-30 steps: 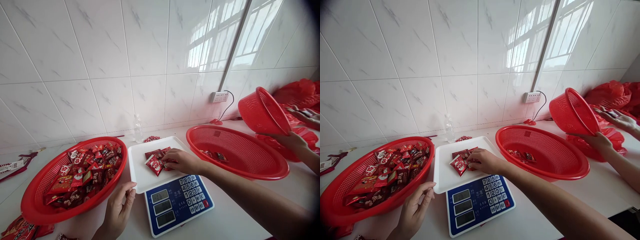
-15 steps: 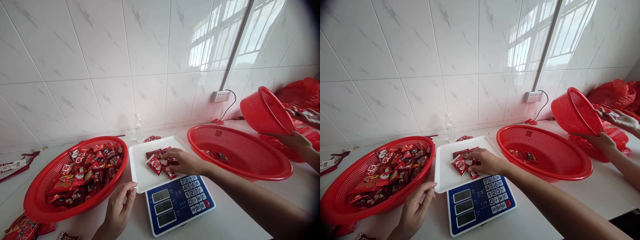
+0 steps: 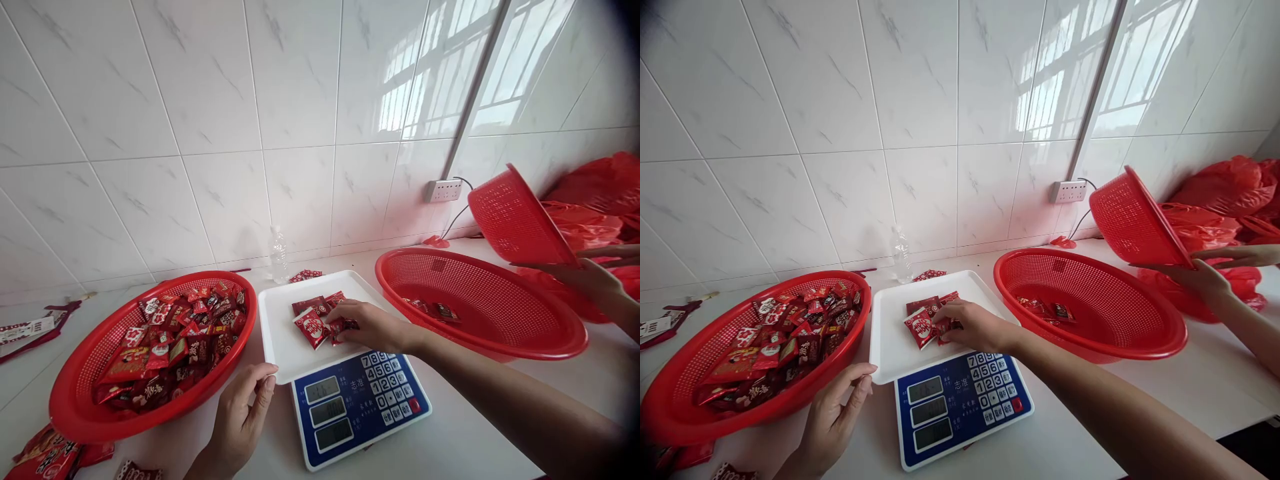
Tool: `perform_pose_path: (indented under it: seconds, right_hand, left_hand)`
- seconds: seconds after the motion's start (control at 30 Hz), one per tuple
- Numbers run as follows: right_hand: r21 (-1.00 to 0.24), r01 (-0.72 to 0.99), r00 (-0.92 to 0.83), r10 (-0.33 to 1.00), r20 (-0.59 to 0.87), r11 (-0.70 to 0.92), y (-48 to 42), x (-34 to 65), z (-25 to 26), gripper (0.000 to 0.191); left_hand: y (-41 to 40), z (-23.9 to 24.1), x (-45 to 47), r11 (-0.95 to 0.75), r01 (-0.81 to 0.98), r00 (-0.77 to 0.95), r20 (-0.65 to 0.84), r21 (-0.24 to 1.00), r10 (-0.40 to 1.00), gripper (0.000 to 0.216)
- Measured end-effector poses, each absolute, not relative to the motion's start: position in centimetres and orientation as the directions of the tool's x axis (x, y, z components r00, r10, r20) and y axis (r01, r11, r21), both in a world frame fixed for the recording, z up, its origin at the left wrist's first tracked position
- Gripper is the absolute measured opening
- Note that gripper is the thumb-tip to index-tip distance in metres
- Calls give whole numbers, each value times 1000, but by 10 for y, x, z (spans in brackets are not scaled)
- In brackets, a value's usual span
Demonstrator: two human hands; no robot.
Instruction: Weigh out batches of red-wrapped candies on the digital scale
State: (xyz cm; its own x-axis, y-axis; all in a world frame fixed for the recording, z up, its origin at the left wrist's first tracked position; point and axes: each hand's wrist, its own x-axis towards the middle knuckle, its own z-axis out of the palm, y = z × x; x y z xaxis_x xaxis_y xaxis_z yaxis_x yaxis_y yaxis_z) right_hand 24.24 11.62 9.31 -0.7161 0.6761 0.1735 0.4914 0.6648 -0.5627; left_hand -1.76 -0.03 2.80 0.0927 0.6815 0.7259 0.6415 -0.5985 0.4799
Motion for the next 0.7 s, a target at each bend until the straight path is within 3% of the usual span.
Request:
perform_pose_path:
  seconds: [0.27,0.7]
  right_hand:
    - [-615,599,-440,852,282,513,146,238,77,27]
    - [-430,689,-496,812,308,584,132,247,83,27]
  left_hand:
    - [2,28,-17,-603,645,103,728,469,677,13]
    - [1,27,-18,-603,642,102,727,473,679,13]
